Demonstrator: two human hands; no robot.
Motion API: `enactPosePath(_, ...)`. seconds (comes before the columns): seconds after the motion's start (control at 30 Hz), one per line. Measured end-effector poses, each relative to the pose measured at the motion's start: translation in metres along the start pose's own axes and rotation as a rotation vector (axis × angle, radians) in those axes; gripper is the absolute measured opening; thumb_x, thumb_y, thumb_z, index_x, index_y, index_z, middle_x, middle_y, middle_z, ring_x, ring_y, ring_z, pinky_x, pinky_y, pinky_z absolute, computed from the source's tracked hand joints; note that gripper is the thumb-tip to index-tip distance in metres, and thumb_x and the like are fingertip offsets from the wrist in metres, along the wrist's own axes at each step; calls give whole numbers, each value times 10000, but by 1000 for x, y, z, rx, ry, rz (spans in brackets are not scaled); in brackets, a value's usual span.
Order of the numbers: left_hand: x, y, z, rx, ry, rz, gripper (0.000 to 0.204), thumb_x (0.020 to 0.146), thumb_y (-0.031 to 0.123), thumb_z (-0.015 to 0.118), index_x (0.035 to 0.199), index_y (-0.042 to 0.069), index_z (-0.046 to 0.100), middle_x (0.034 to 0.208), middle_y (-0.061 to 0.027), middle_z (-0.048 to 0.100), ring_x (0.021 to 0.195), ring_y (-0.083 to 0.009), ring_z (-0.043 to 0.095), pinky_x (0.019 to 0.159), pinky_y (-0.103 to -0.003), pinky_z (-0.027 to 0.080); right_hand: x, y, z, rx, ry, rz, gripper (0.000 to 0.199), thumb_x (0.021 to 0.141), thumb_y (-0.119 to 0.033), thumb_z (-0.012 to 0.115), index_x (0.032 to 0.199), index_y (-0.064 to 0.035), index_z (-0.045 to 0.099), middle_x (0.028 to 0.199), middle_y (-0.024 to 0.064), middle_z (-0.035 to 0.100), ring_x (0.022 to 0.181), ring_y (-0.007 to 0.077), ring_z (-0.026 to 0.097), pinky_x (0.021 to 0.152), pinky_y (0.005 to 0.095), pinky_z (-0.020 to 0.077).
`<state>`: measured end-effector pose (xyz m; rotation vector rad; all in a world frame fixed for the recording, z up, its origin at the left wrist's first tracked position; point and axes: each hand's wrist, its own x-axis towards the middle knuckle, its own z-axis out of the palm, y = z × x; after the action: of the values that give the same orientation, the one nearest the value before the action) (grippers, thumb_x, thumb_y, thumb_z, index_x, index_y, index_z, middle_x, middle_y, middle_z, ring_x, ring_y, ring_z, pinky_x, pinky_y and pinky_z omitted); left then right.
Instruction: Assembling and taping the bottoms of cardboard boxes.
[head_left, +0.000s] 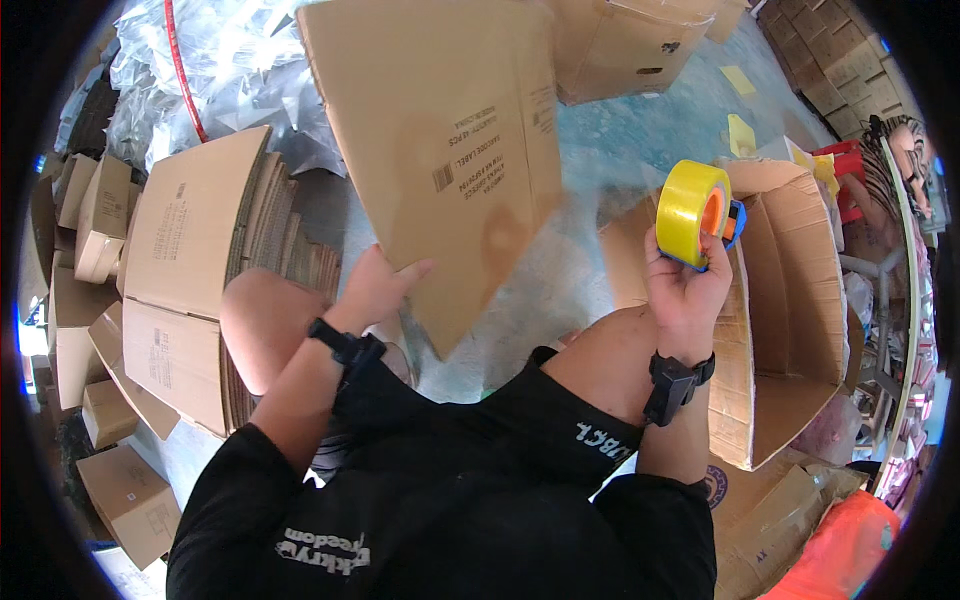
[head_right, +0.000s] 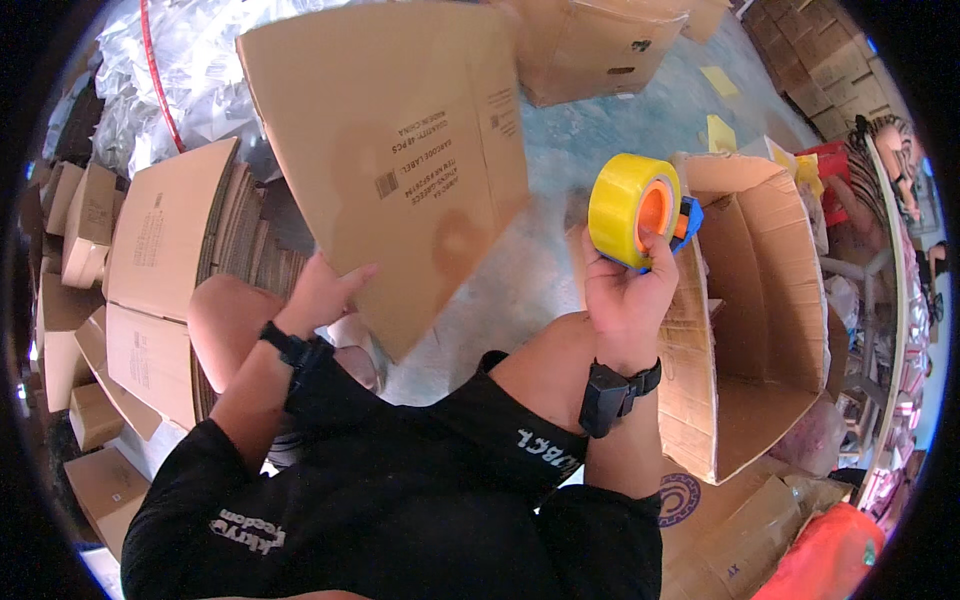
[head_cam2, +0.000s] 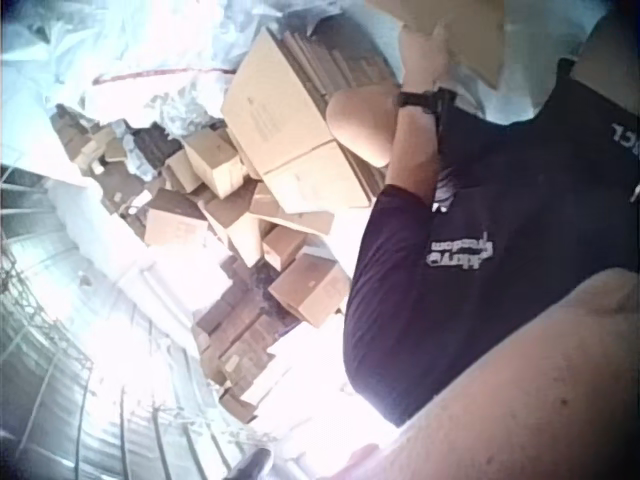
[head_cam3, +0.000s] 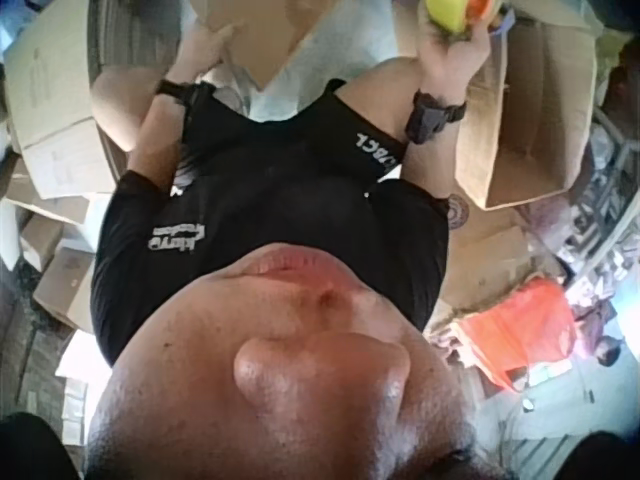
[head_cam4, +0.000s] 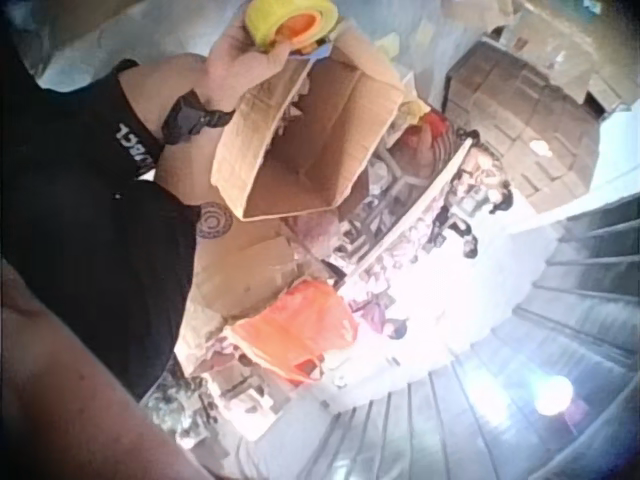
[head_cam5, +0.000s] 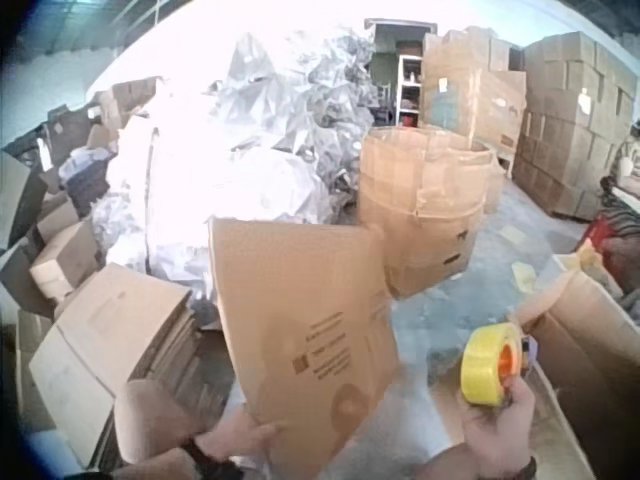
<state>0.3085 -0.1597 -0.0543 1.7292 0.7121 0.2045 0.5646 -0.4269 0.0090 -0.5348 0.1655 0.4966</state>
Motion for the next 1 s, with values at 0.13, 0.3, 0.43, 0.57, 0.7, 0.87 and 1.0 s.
enactPosePath(0.13, 4, -9, -29, -160, 50, 9, 366, 903, 203, 714, 1155, -59, 677, 1004, -87, 751, 863, -150, 680, 786, -328, 535, -5, -13, 1, 109, -51, 29, 359, 931, -40, 543, 1289, -25, 564, 1274, 137, 655, 1163, 294, 634, 994, 508, 515)
enactPosePath(0.3, 2, 55, -46, 87, 222, 212, 372, 866, 114, 768, 1196, -30, 673, 1035, -74, 726, 945, -139, 666, 855, -295, 522, -9, -20, 2, 115, -42, 5, 357, 924, -38, 567, 1282, -32, 570, 1276, 137, 658, 1170, 299, 638, 1016, 513, 510)
enactPosePath(0.43, -9, 98, -61, 160, 321, 435, 501, 827, 1, 784, 1301, 1, 622, 1170, -107, 686, 1080, -157, 641, 929, -306, 516, -14, -25, 3, 78, -38, 30, 355, 931, -45, 582, 1285, -36, 558, 1282, 132, 657, 1198, 300, 633, 1036, 532, 501)
enactPosePath(0.57, -8, 105, -58, 109, 512, 557, 650, 824, 14, 794, 1413, 16, 519, 1273, -133, 639, 1141, -183, 627, 947, -318, 521, -16, -18, 10, -7, -25, 52, 374, 933, -53, 589, 1305, -46, 545, 1281, 137, 656, 1205, 297, 631, 1051, 536, 495)
enactPosePath(0.7, -5, 108, -67, 362, 683, 692, 711, 804, 11, 804, 1437, 27, 481, 1298, -152, 617, 1163, -241, 626, 978, -364, 515, -22, -12, 7, -538, -215, -63, 415, 890, -3, 615, 1299, -12, 548, 1211, 132, 667, 1147, 285, 653, 998, 444, 516)
enactPosePath(0.87, -18, 129, -80, 1013, 602, 633, 403, 859, 116, 780, 1240, 49, 669, 1136, -159, 695, 1080, -294, 659, 951, -384, 508, -33, 6, 22, -1151, -340, -134, 500, 795, 50, 635, 1284, 19, 536, 1061, 97, 662, 1041, 229, 671, 931, 368, 530)
enactPosePath(1.0, 6, 91, -66, 1068, 289, 308, 263, 863, 267, 773, 1034, 72, 733, 931, -144, 691, 891, -332, 648, 803, -407, 518, -35, 18, 26, -1607, -612, -368, 589, 746, -7, 686, 1311, -42, 522, 1111, 203, 661, 1059, 340, 675, 926, 382, 530)
